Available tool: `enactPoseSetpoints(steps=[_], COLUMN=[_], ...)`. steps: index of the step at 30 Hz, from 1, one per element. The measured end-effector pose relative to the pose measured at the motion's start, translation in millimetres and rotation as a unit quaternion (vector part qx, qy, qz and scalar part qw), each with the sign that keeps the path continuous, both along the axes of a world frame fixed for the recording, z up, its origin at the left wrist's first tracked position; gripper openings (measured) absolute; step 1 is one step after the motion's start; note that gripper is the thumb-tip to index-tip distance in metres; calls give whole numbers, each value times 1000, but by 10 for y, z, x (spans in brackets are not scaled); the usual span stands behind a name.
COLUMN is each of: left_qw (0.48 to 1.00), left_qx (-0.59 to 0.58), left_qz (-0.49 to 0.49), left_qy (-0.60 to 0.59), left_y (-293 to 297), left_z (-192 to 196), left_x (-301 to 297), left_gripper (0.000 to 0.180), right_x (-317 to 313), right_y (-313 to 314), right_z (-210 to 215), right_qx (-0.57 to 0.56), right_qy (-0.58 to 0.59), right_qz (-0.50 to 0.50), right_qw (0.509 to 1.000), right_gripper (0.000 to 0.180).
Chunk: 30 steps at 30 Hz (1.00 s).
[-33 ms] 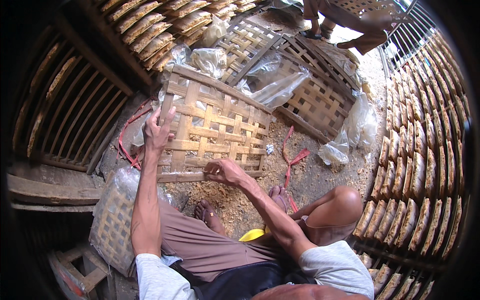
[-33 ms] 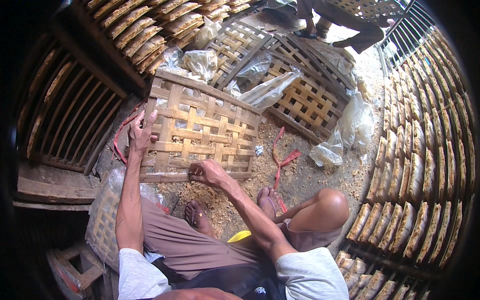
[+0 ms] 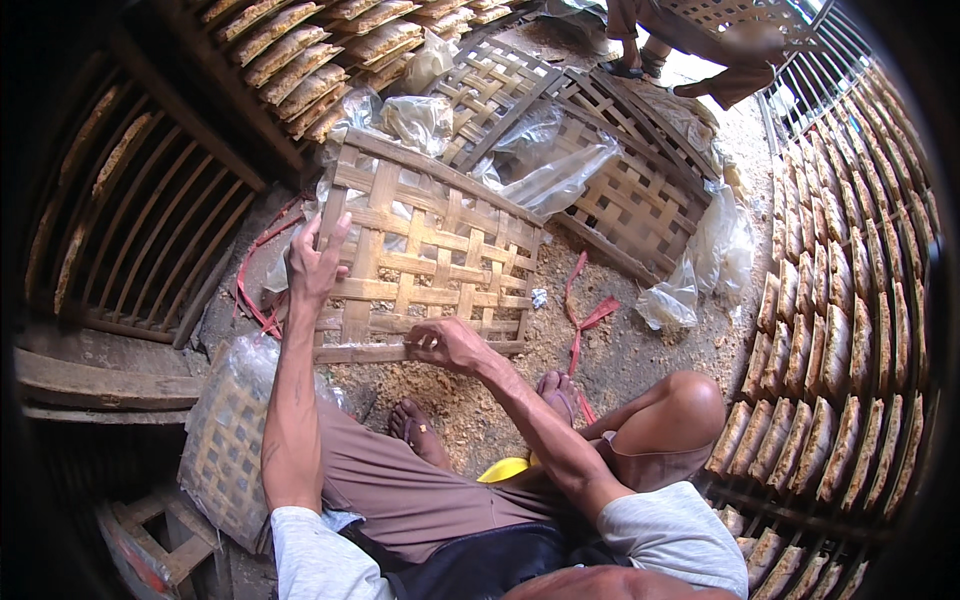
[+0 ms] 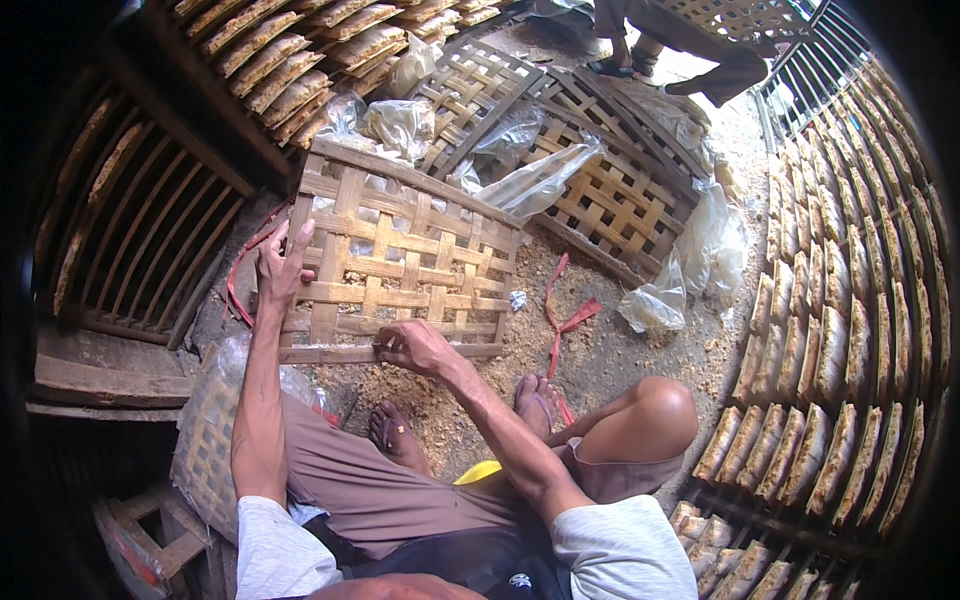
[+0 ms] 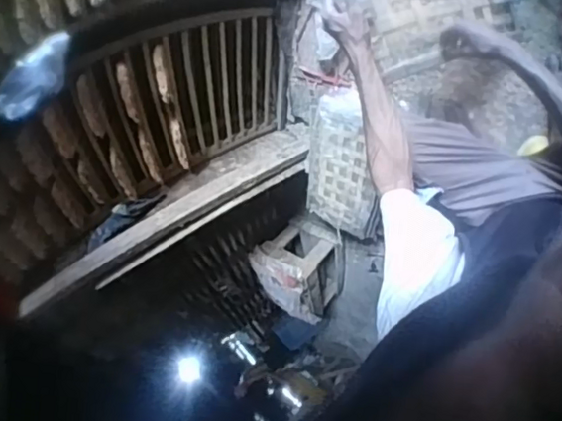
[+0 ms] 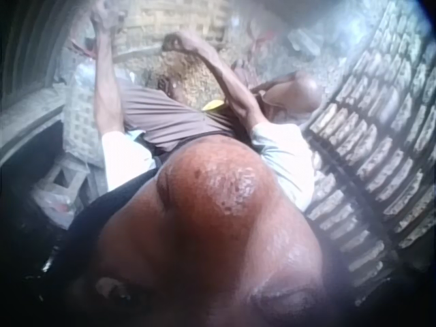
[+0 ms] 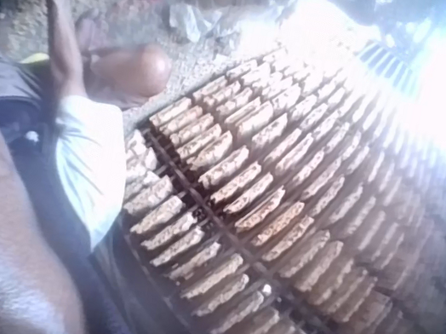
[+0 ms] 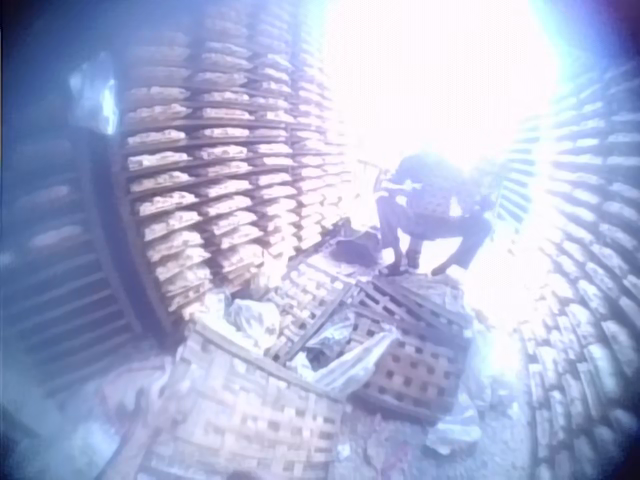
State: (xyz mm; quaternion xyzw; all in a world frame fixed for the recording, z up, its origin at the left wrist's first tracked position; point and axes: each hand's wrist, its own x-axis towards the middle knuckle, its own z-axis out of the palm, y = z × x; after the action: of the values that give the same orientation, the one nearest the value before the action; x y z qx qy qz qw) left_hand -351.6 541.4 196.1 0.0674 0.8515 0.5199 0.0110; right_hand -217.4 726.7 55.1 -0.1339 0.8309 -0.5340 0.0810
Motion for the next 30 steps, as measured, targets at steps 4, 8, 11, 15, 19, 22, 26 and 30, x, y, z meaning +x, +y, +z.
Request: enactPoseSetpoints(steps=[4,8,11,15,19,22,26,30], left_qw=[1000,999,998,998,997,996,992,988], left_qx=[0,17,12,28,42,37,32,20], left_qz=[26,43,27,5,-32,-30,-39,-45], left_qy=[-8,2,53,63,61,75,114,147], left_y=[-22,43,42,95,148,165,151,180], left_z=[-50,-69,-32,60,83,80,82,63], left_x=[-21,0,27,106,69,83,113,156], left_gripper=[90,91,72,61,54,50,43,38], right_x=[55,50,26,4,58,35,-18,-147], right_y=[-65,-30,-11,43,2,59,217,641], right_z=[-16,15,56,87,53,120,195,228], right_qx=[-23,-66,-61,-20,-73,-67,84,-337], right_qy=[59,35,-14,-35,-40,-33,-74,-41], right_qz=[8,-8,-3,13,-26,0,20,-134], right_qw=[998,997,998,999,996,997,993,931], right_gripper=[15,19,19,20,21,20,25,19])
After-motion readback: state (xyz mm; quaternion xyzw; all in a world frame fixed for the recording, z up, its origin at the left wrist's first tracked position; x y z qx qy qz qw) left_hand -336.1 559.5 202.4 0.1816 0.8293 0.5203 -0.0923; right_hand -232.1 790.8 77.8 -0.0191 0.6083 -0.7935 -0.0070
